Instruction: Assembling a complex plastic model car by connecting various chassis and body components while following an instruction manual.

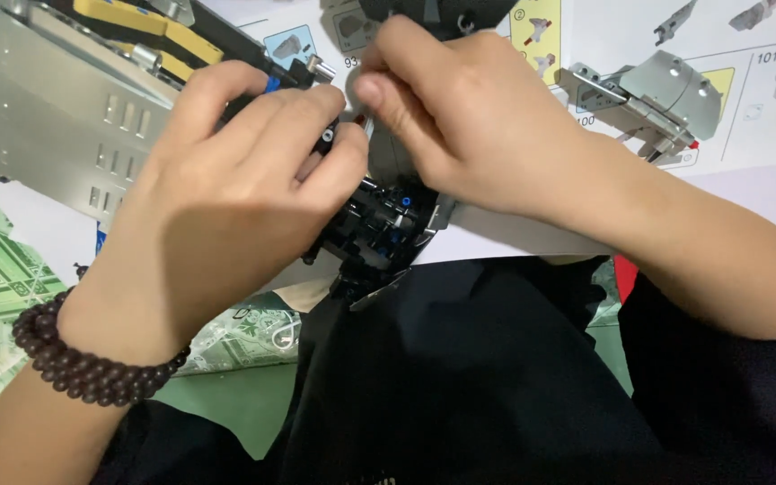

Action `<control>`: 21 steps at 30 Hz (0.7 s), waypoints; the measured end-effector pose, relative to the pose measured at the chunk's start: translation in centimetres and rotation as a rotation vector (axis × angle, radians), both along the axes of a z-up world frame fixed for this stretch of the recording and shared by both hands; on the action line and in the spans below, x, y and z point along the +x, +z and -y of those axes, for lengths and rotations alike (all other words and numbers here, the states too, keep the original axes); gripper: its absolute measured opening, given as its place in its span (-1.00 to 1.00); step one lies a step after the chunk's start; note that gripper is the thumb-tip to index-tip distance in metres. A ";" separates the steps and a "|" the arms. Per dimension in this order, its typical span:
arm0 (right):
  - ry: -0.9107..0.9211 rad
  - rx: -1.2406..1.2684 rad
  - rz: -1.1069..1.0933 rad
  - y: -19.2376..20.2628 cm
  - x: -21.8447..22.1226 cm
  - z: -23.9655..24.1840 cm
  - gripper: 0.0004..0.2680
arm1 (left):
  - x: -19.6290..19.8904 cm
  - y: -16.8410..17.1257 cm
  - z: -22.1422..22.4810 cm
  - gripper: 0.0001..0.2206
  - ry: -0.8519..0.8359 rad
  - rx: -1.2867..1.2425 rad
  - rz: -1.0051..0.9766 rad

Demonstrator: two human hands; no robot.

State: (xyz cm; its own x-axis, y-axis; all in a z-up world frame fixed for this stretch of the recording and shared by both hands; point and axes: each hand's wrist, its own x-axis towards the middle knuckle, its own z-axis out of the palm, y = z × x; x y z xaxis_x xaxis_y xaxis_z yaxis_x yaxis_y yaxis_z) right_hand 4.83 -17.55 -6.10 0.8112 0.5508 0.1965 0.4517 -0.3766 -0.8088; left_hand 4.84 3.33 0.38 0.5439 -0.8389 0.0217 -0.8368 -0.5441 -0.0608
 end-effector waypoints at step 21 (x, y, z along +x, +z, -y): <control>0.050 0.025 -0.504 1.1 1.2 -0.3 -0.81 | 1.1 -0.9 -0.2 -0.89 -0.031 -0.106 -0.086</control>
